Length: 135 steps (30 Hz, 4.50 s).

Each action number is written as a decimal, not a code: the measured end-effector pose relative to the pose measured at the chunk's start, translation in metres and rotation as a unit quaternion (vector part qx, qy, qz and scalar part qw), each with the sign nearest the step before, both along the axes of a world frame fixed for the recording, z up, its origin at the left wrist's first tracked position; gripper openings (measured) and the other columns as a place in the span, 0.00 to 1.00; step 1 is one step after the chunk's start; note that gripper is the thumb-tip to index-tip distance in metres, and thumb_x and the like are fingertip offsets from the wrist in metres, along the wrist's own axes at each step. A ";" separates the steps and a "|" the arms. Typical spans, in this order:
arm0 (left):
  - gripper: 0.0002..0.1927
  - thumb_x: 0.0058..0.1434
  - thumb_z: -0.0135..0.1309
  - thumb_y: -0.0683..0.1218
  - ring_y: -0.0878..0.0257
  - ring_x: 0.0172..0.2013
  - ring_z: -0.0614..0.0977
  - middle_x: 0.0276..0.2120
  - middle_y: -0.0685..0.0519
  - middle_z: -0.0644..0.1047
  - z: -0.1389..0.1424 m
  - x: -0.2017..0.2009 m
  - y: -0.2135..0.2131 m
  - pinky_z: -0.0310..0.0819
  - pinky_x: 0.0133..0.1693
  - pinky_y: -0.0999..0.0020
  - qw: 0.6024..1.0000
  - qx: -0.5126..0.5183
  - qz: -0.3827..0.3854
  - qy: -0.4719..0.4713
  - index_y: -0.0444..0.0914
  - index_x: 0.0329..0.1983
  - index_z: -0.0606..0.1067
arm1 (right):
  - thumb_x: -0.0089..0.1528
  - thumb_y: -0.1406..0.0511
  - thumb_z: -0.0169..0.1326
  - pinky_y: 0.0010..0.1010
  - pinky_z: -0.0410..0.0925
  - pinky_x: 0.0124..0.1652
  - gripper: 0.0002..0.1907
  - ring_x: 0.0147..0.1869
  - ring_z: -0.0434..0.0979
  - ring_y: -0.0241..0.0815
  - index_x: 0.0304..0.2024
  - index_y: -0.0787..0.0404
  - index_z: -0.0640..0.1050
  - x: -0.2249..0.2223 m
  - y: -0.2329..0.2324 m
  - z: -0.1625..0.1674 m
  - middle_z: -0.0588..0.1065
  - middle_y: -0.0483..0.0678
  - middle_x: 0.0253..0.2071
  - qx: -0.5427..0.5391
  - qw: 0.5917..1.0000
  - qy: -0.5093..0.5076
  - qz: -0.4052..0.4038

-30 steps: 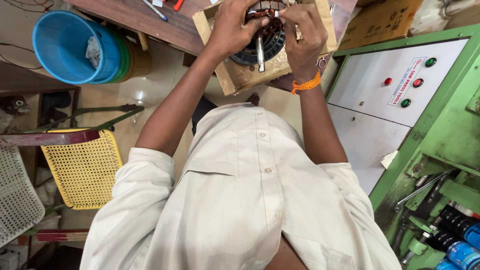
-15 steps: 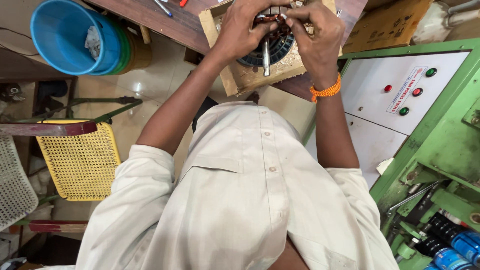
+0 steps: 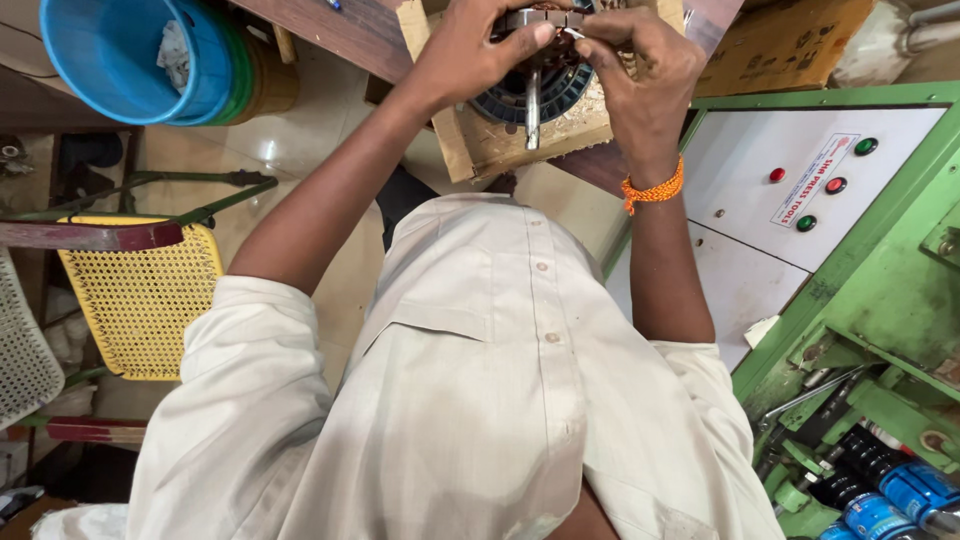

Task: The person is repairing an electrical motor stator by hand. They use a screwdriver and pliers to adjust and secure copper windings within the stator slots, occasionally picking up small white insulating pieces to place between the coils.

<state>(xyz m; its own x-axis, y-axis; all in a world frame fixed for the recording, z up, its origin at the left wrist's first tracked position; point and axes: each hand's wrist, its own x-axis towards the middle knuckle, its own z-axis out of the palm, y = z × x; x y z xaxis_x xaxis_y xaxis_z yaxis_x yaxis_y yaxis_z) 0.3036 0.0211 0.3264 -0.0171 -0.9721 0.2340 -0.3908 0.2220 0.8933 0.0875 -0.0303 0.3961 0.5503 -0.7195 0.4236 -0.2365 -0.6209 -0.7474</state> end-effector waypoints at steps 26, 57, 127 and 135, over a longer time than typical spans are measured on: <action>0.16 0.74 0.53 0.55 0.48 0.34 0.83 0.34 0.45 0.81 0.010 -0.007 -0.017 0.75 0.36 0.51 0.979 0.077 -0.027 -0.185 0.39 0.53 0.75 | 0.67 0.80 0.62 0.31 0.75 0.43 0.08 0.42 0.83 0.43 0.45 0.66 0.82 0.003 -0.007 0.008 0.80 0.52 0.39 -0.072 0.996 0.052 0.019; 0.15 0.74 0.49 0.50 0.51 0.23 0.82 0.25 0.44 0.79 0.003 -0.012 -0.025 0.75 0.24 0.57 0.988 0.021 -0.082 -0.127 0.37 0.44 0.82 | 0.67 0.79 0.63 0.32 0.74 0.40 0.08 0.42 0.81 0.43 0.45 0.66 0.80 0.015 0.011 0.022 0.79 0.48 0.43 -0.271 0.940 0.206 0.003; 0.23 0.72 0.54 0.62 0.53 0.46 0.78 0.45 0.49 0.77 -0.053 -0.048 0.018 0.69 0.48 0.54 0.930 -0.324 0.137 -0.105 0.38 0.53 0.73 | 0.75 0.51 0.50 0.43 0.64 0.64 0.24 0.64 0.64 0.53 0.63 0.62 0.78 -0.010 0.046 -0.062 0.77 0.49 0.59 -0.075 0.988 0.086 -0.100; 0.24 0.72 0.52 0.63 0.53 0.44 0.78 0.44 0.49 0.76 -0.055 -0.054 0.017 0.69 0.47 0.54 0.932 -0.301 0.164 -0.121 0.38 0.51 0.74 | 0.78 0.52 0.43 0.45 0.63 0.64 0.25 0.65 0.63 0.54 0.64 0.63 0.77 -0.009 0.044 -0.067 0.75 0.49 0.60 -0.111 0.982 0.109 -0.106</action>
<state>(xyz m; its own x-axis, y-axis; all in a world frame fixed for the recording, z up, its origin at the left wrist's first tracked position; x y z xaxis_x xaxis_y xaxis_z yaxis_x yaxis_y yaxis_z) 0.2499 0.0385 0.2712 0.1349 -0.6278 0.7666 -0.6990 0.4880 0.5227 0.0785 0.0133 0.3295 0.4934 -0.7306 0.4720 -0.5173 -0.6827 -0.5160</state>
